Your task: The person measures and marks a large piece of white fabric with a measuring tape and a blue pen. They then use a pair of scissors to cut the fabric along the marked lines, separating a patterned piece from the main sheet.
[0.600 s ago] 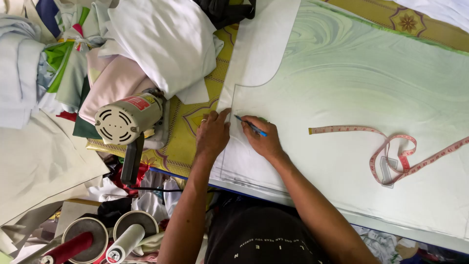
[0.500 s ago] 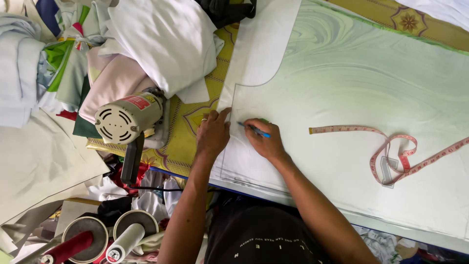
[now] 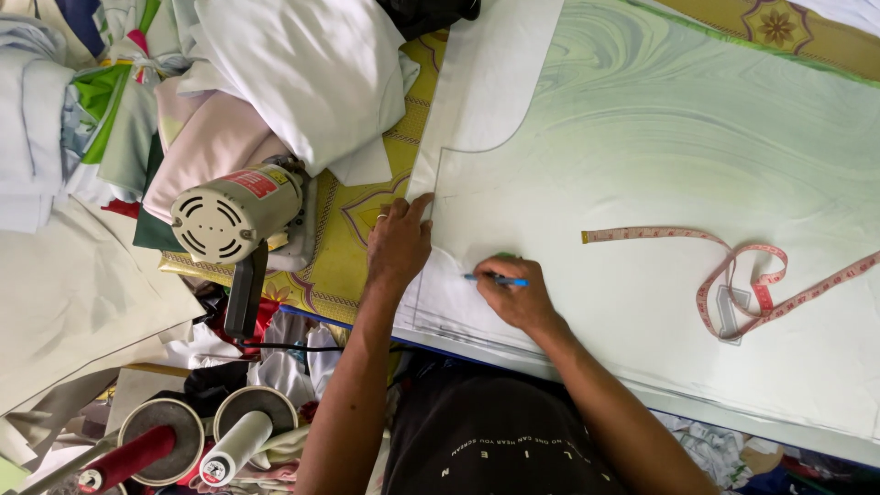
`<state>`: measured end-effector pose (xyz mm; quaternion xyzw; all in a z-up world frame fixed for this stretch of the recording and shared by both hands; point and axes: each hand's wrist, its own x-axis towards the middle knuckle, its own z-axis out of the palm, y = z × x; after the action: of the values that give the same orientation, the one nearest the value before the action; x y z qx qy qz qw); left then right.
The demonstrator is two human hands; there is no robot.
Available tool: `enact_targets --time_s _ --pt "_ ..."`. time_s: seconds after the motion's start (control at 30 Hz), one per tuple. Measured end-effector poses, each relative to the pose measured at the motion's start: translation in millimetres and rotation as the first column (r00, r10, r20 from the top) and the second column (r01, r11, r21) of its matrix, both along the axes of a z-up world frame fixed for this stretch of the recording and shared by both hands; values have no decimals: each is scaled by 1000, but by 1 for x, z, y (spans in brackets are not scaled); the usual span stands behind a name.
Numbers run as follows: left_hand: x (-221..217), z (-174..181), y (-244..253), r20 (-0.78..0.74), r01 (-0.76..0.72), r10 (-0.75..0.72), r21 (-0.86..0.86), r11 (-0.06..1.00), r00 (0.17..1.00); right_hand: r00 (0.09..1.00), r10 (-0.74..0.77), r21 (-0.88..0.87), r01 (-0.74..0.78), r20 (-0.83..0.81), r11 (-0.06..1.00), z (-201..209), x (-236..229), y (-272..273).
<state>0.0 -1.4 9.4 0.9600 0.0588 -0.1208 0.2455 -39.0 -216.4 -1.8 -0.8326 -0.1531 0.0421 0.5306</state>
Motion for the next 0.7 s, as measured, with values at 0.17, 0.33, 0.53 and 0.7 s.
enact_targets --time_s 0.17,0.33,0.53,0.7 --pt "0 1 0 13 2 -2 -15 1000 1000 999 -37 32 37 10 999 25 -14 5" --pt "0 2 0 9 -9 10 -51 999 1000 998 -22 -16 23 56 1000 17 -24 -7" --pt "0 -1 -1 -1 -11 11 -41 999 1000 997 4 17 -3 -80 1000 26 -54 -23" --pt "0 -4 -1 18 -21 21 -35 999 1000 999 5 58 -3 -38 998 33 -55 -20"
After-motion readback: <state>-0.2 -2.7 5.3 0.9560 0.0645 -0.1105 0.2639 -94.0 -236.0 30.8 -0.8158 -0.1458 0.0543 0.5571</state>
